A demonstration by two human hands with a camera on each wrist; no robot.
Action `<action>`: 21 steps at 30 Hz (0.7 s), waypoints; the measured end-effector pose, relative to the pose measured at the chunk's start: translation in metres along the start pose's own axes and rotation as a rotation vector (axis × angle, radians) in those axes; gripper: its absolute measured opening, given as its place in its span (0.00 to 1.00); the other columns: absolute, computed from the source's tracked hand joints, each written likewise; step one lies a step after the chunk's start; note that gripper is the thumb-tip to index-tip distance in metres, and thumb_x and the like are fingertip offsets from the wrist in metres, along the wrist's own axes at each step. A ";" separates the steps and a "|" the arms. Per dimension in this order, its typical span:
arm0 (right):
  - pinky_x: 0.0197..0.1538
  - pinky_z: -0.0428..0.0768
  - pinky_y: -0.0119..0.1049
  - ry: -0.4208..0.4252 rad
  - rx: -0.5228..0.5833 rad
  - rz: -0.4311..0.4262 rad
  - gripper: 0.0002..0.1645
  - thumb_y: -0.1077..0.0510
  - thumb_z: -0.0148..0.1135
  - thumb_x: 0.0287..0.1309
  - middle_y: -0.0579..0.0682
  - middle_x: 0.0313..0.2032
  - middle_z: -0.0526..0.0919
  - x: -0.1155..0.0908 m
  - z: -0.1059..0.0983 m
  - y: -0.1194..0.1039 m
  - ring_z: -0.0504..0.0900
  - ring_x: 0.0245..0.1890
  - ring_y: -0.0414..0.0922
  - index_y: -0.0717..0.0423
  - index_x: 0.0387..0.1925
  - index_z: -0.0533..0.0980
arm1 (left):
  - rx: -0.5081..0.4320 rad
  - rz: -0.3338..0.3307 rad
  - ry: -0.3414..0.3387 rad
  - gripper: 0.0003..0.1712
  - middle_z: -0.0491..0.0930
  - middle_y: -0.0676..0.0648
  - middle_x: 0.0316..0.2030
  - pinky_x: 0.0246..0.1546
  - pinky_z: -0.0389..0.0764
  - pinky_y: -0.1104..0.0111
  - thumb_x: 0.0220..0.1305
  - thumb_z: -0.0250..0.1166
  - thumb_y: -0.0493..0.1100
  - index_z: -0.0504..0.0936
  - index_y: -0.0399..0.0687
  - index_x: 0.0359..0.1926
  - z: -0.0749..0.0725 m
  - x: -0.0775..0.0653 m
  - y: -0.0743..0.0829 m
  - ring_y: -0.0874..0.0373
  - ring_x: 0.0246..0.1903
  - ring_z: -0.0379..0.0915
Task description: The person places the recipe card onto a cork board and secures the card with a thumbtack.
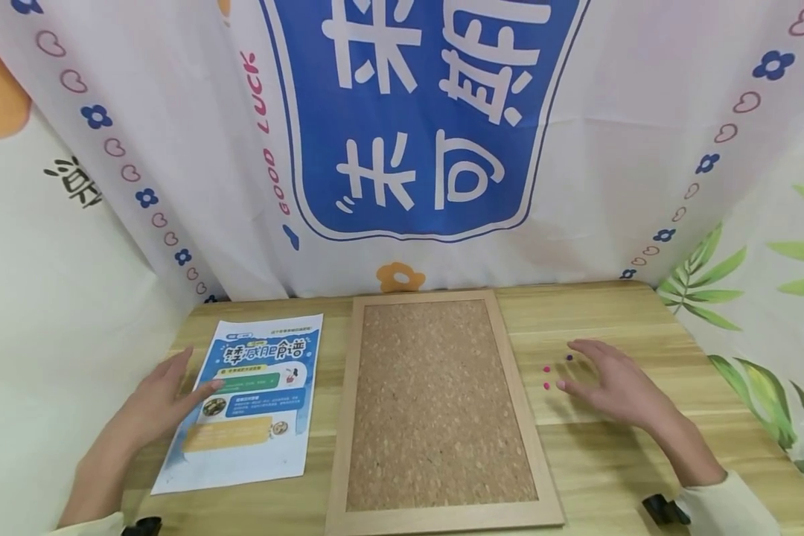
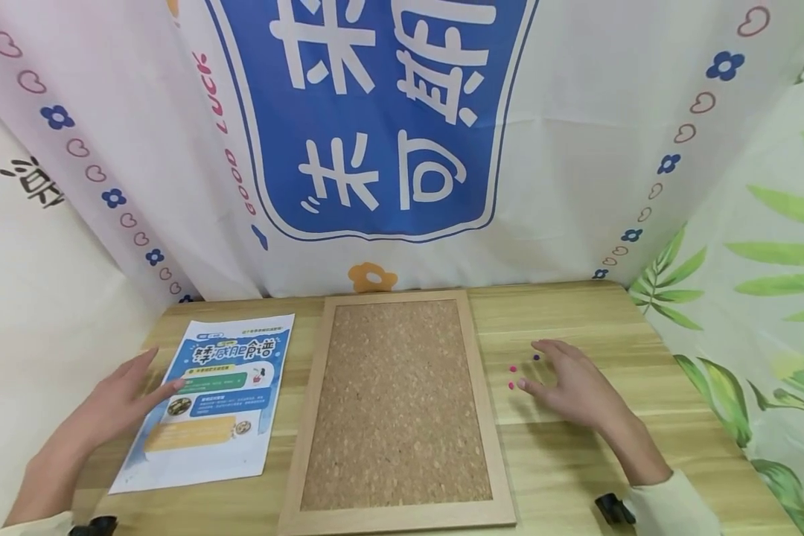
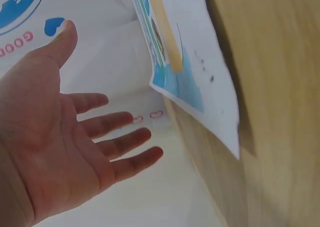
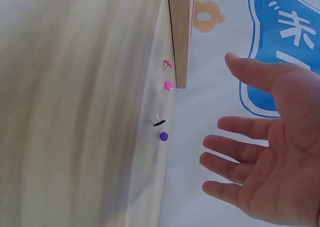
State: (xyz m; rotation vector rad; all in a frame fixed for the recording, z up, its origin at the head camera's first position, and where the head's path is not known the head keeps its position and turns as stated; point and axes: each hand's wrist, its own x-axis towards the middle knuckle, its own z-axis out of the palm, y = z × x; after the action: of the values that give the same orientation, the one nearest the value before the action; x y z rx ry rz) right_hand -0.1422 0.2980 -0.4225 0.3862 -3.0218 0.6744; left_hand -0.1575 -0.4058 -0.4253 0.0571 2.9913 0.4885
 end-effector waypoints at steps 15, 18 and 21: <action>0.60 0.81 0.70 0.014 0.040 -0.022 0.41 0.44 0.75 0.66 0.71 0.64 0.81 0.008 0.003 0.003 0.80 0.62 0.74 0.67 0.69 0.75 | -0.072 -0.003 -0.020 0.59 0.60 0.17 0.74 0.61 0.71 0.24 0.75 0.63 0.68 0.51 0.25 0.81 -0.004 0.004 -0.015 0.17 0.68 0.65; 0.57 0.84 0.67 0.012 0.050 -0.025 0.39 0.45 0.75 0.67 0.69 0.63 0.83 0.011 0.003 0.004 0.82 0.61 0.72 0.66 0.68 0.76 | -0.107 -0.013 -0.047 0.58 0.60 0.18 0.75 0.61 0.73 0.26 0.75 0.63 0.67 0.53 0.25 0.81 -0.004 0.005 -0.017 0.17 0.69 0.65; 0.56 0.85 0.64 0.016 0.058 -0.035 0.37 0.47 0.75 0.66 0.68 0.60 0.85 0.013 0.003 0.005 0.83 0.60 0.69 0.66 0.67 0.78 | -0.140 -0.020 -0.066 0.56 0.60 0.18 0.75 0.60 0.76 0.28 0.76 0.62 0.66 0.54 0.25 0.80 -0.004 0.008 -0.019 0.18 0.69 0.67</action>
State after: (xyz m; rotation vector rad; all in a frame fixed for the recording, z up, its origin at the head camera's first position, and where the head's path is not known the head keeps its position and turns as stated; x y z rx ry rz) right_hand -0.1561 0.2981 -0.4267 0.4322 -2.9785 0.7599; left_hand -0.1660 -0.4246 -0.4280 0.0304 2.8815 0.6786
